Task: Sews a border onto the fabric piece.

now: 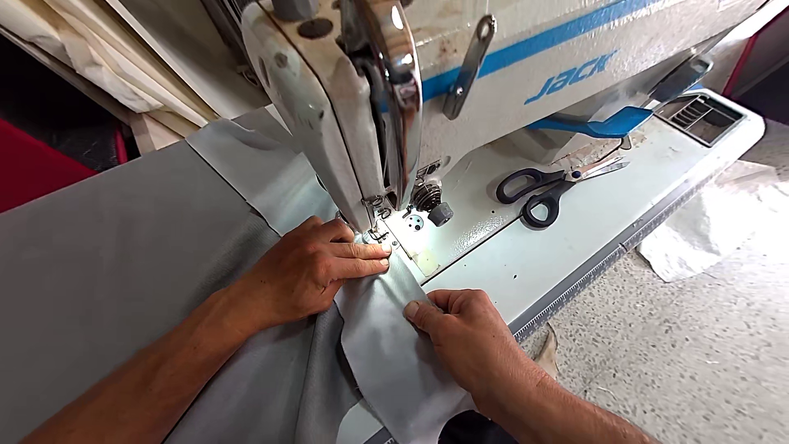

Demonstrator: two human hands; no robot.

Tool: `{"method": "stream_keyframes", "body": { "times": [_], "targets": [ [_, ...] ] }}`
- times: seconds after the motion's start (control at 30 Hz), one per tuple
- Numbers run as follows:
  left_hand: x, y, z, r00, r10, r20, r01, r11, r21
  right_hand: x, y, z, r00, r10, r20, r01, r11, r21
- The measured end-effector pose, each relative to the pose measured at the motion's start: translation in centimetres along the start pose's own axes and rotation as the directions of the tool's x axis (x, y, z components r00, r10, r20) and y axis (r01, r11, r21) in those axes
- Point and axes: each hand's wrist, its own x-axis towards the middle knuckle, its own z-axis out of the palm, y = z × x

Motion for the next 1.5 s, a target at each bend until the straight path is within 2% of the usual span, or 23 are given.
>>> {"method": "stream_keyframes", "body": {
  "times": [0.3, 0.4, 0.53, 0.63, 0.73, 0.77, 0.83, 0.9, 0.93, 1.03, 1.17, 1.27, 1.5],
  "targets": [
    [0.2, 0.1, -0.6, 1.0, 0.005, 0.004, -0.005, 1.0, 0.031, 0.5, -0.8, 0.4, 1.0, -0.022, -0.006, 0.021, 0.991, -0.134],
    [0.8, 1.2, -1.1, 0.999, 0.011, 0.038, -0.012, 1.0, 0.023, 0.5, -0.3, 0.0, 0.998, -0.067, 0.005, 0.067, 0.986, -0.15],
    [1.2, 2.8, -1.9, 0.994, -0.028, 0.107, 0.029, 1.0, -0.01, 0.1, 0.3, -1.0, 0.984, -0.171, -0.04, 0.153, 0.944, -0.292],
    [0.9, 4.1, -1.5, 0.993, -0.07, 0.092, 0.073, 0.997, -0.036, 0.1, 0.5, -1.5, 0.972, -0.222, -0.081, 0.182, 0.922, -0.342],
    [-0.5, 6.9, 0.1, 0.977, -0.209, -0.047, 0.207, 0.977, -0.054, 0.3, 0.5, -1.6, 0.973, -0.215, -0.08, 0.172, 0.915, -0.364],
    [-1.3, 8.3, 0.6, 0.946, -0.305, -0.107, 0.3, 0.952, -0.065, 0.4, 0.5, -1.6, 0.975, -0.208, -0.078, 0.168, 0.92, -0.354],
    [-3.2, 10.6, 1.3, 0.841, -0.51, -0.179, 0.512, 0.858, -0.041, 0.4, 0.5, -1.8, 0.978, -0.193, -0.077, 0.159, 0.933, -0.322],
    [-5.3, 11.1, 2.0, 0.768, -0.615, -0.176, 0.628, 0.778, 0.022, 0.4, 0.6, -2.0, 0.979, -0.189, -0.077, 0.157, 0.939, -0.306],
    [-6.2, 10.7, 2.1, 0.756, -0.635, -0.156, 0.649, 0.758, 0.06, 0.3, 0.6, -2.0, 0.979, -0.187, -0.075, 0.156, 0.938, -0.309],
    [-7.6, 8.4, 1.6, 0.786, -0.613, -0.085, 0.618, 0.774, 0.138, 0.3, 0.6, -1.9, 0.98, -0.186, -0.07, 0.156, 0.938, -0.31],
    [-8.5, 4.9, 0.2, 0.87, -0.493, 0.019, 0.484, 0.86, 0.163, 0.3, 0.7, -1.3, 0.983, -0.175, -0.06, 0.151, 0.946, -0.288],
    [-8.8, 2.5, -0.6, 0.908, -0.41, 0.09, 0.392, 0.906, 0.161, 0.0, 0.7, -0.1, 0.984, -0.173, -0.045, 0.154, 0.948, -0.279],
    [-8.4, 0.2, -1.3, 0.933, -0.347, 0.094, 0.339, 0.936, 0.09, -0.3, 1.0, 0.5, 0.985, -0.163, -0.053, 0.148, 0.966, -0.214]
  ]
}}
